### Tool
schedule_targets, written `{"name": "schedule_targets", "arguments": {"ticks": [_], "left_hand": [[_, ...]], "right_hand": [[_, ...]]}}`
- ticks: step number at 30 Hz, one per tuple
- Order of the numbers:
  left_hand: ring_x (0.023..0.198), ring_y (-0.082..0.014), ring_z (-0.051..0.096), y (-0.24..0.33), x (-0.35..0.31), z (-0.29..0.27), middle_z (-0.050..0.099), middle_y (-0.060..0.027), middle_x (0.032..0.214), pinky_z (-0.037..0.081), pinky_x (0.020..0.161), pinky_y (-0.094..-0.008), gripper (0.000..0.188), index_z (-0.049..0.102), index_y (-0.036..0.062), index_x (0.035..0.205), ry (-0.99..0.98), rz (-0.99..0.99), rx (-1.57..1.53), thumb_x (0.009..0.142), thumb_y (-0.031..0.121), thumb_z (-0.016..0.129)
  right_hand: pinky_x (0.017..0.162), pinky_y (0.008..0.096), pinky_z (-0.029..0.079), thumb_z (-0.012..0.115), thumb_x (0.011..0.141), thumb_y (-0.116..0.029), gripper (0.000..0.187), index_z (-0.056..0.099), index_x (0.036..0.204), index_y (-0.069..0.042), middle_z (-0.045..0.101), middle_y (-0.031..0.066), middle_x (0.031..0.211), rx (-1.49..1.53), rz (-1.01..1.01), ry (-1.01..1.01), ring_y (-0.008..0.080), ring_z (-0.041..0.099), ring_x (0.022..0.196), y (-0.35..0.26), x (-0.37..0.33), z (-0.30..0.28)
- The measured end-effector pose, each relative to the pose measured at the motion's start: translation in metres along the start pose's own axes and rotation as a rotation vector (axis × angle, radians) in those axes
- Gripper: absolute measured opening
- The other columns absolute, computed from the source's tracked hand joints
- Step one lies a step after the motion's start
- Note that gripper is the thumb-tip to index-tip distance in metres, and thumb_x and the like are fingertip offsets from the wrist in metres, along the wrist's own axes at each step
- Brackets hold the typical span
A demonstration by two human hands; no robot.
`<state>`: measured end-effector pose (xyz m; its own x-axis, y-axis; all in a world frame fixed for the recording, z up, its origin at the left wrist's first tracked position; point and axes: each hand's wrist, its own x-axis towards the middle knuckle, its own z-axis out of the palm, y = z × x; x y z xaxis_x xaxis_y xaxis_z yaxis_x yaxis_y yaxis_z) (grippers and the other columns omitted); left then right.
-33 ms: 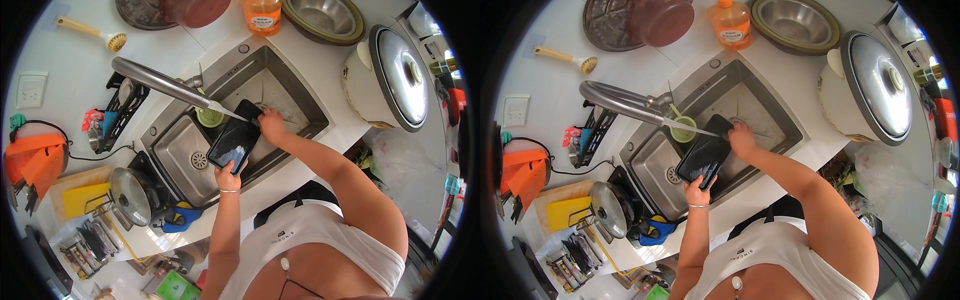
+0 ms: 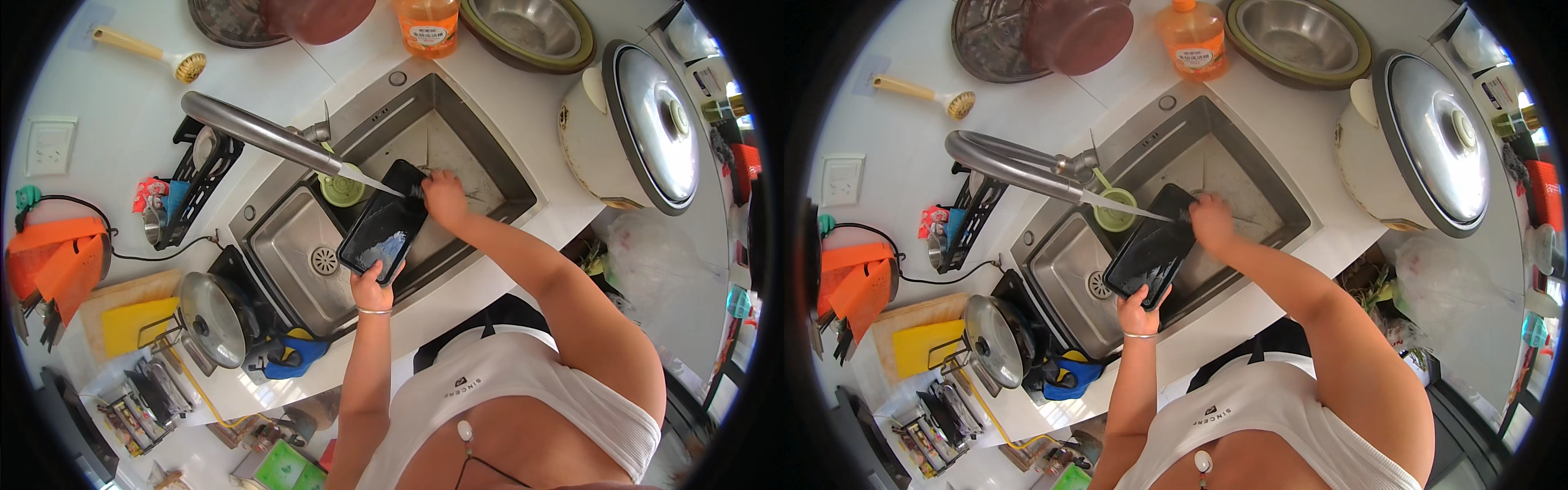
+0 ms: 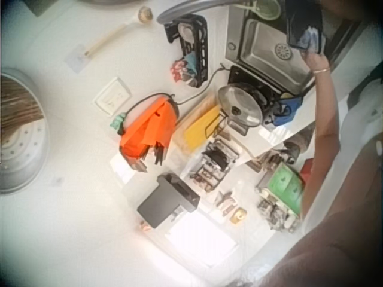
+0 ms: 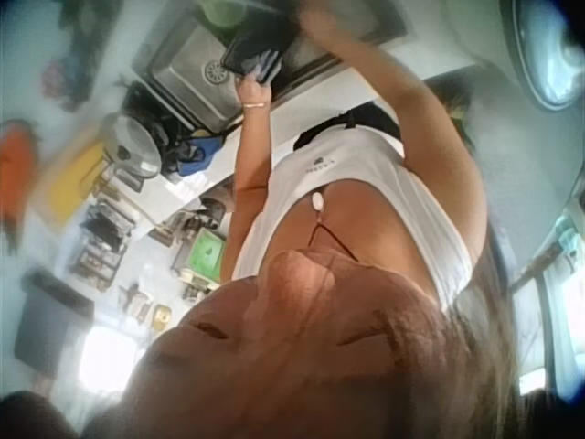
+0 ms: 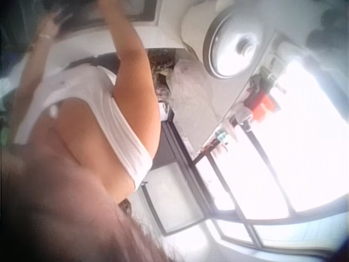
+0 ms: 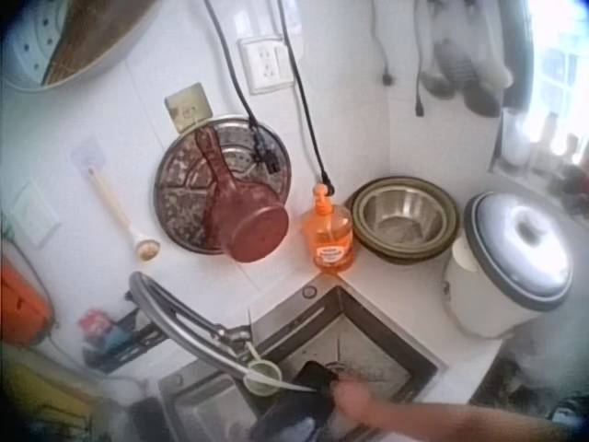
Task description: The person washes a metal bowl, a pot, and a black plastic rack in a sink by hand, then wipes the wall and sink area with a sponge and a cloth.
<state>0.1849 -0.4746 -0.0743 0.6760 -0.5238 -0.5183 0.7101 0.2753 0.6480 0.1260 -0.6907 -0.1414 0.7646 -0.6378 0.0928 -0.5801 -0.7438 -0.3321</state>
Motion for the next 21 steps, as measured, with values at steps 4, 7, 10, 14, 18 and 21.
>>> {"name": "schedule_targets", "arguments": {"ticks": [4,7,10,14,18,21], "left_hand": [[0.108,-0.0375,0.058,-0.009,-0.006,0.024,0.059,-0.0139,0.116,0.049,0.086,-0.0596,0.047,0.054,0.0065,0.12,-0.057,-0.131,-0.012,0.075,-0.007,0.053],[0.106,-0.0362,0.058,-0.014,0.006,0.031,0.06,-0.0127,0.113,0.05,0.086,-0.059,0.046,0.054,0.0065,0.118,-0.061,-0.079,0.012,0.074,-0.008,0.053],[0.104,-0.0336,0.059,-0.02,0.015,0.009,0.06,-0.0121,0.111,0.051,0.085,-0.0579,0.048,0.051,0.0055,0.119,-0.019,-0.069,0.002,0.073,-0.009,0.053],[0.108,-0.0343,0.058,-0.014,0.004,0.019,0.059,-0.0123,0.116,0.05,0.087,-0.0584,0.051,0.051,0.0068,0.121,-0.123,-0.109,0.074,0.073,-0.008,0.053],[0.103,-0.0297,0.058,-0.031,0.013,0.015,0.059,-0.0098,0.111,0.05,0.086,-0.055,0.049,0.052,0.01,0.12,-0.078,-0.09,0.082,0.074,-0.007,0.054],[0.107,-0.0291,0.056,-0.025,0.018,0.006,0.058,-0.0088,0.114,0.05,0.087,-0.0529,0.048,0.051,0.0114,0.118,-0.012,-0.134,0.037,0.074,-0.008,0.053]], "right_hand": [[0.076,0.0428,0.047,0.065,0.068,-0.01,0.009,0.065,0.076,-0.006,0.057,0.0135,0.09,0.161,0.049,0.216,0.0336,0.055,0.093,-0.002,0.037,-0.012],[0.075,0.044,0.046,0.067,0.064,-0.009,0.012,0.065,0.076,-0.006,0.057,0.013,0.09,0.34,0.014,0.157,0.0344,0.054,0.091,-0.041,0.018,-0.004],[0.075,0.0442,0.046,0.067,0.06,-0.01,0.013,0.065,0.073,-0.006,0.057,0.0128,0.089,0.576,-0.453,0.205,0.0329,0.055,0.089,-0.081,-0.01,-0.041],[0.071,0.0453,0.047,0.064,0.064,-0.012,0.012,0.065,0.073,-0.005,0.059,0.0129,0.083,0.247,-0.008,0.091,0.0326,0.056,0.085,-0.013,0.028,-0.002],[0.071,0.0441,0.046,0.065,0.063,-0.011,0.013,0.064,0.073,-0.004,0.057,0.0158,0.085,0.26,-0.087,0.118,0.033,0.055,0.086,-0.049,0.011,-0.003],[0.072,0.0431,0.046,0.066,0.061,-0.01,0.016,0.061,0.076,-0.005,0.056,0.0136,0.088,0.586,-0.463,0.159,0.0327,0.054,0.089,-0.093,-0.017,-0.043]]}}
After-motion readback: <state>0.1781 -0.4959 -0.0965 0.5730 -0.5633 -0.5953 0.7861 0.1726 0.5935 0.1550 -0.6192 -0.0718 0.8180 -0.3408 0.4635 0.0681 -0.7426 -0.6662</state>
